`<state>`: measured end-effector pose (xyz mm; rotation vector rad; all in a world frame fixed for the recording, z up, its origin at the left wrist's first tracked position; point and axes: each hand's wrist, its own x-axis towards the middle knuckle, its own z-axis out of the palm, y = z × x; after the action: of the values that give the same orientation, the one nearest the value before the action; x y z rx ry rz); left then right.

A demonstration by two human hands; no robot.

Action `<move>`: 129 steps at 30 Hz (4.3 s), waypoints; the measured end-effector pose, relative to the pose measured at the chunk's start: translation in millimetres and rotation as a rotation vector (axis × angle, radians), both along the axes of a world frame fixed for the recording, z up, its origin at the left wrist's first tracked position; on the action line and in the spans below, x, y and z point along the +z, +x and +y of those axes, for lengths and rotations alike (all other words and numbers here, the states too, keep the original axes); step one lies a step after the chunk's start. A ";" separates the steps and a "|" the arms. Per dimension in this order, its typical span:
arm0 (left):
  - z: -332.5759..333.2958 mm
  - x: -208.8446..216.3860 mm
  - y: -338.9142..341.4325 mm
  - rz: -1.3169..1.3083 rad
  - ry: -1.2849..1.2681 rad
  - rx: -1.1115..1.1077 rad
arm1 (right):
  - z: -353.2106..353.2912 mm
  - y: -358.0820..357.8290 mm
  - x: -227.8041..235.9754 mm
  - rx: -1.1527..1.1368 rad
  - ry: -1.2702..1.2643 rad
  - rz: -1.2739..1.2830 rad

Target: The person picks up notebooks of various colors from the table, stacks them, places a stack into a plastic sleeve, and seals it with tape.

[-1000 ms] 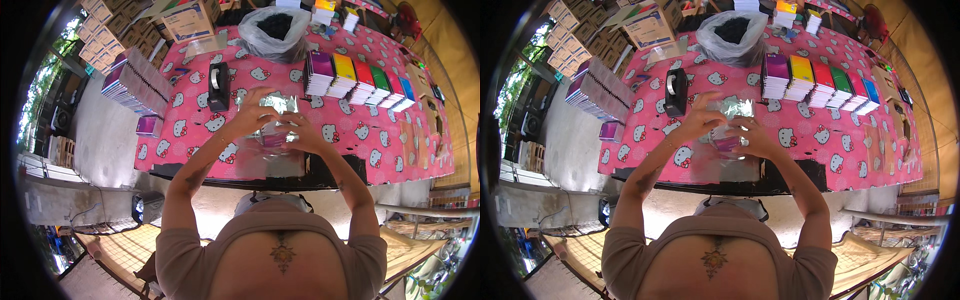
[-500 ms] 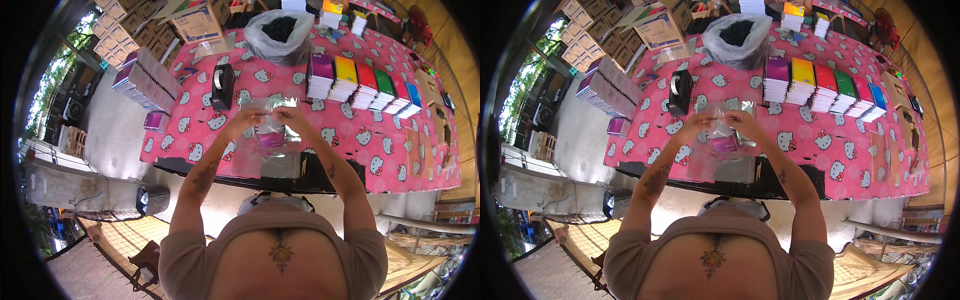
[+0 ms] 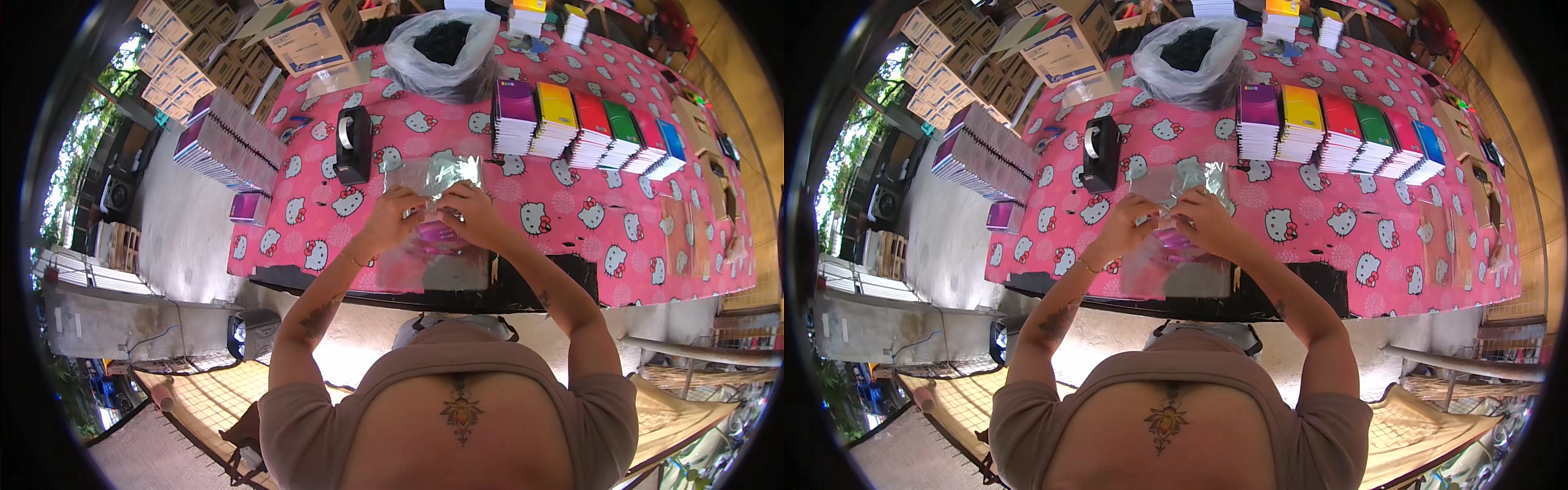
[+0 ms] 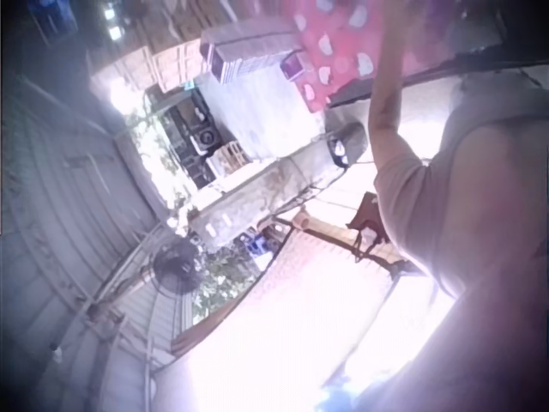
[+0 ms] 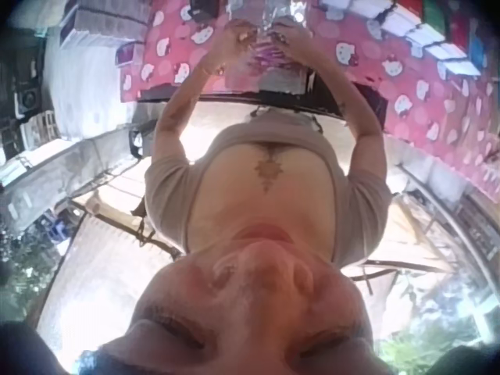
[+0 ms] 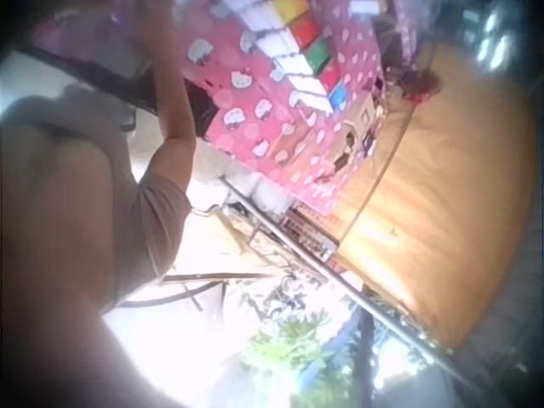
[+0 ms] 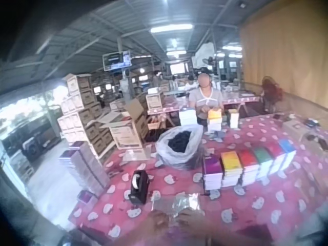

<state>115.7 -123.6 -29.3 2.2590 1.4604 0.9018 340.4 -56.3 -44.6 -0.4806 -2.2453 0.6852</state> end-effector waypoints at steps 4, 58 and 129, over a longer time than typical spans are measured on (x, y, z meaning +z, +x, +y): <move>13.5 20.8 12.3 0.045 -0.139 0.108 | -8.6 -9.4 4.0 -0.179 -0.087 -0.022; 143.3 57.4 9.5 0.611 -0.564 -0.541 | -4.7 -14.3 -39.6 -0.335 -0.626 0.262; 8.8 8.5 -66.7 -0.614 -0.327 -0.200 | -76.4 -35.6 69.1 -0.507 -0.019 -0.468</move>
<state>49.0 -114.8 -20.8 1.6483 0.9973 1.0724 304.8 -132.7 24.5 -1.2727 -2.3835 0.3488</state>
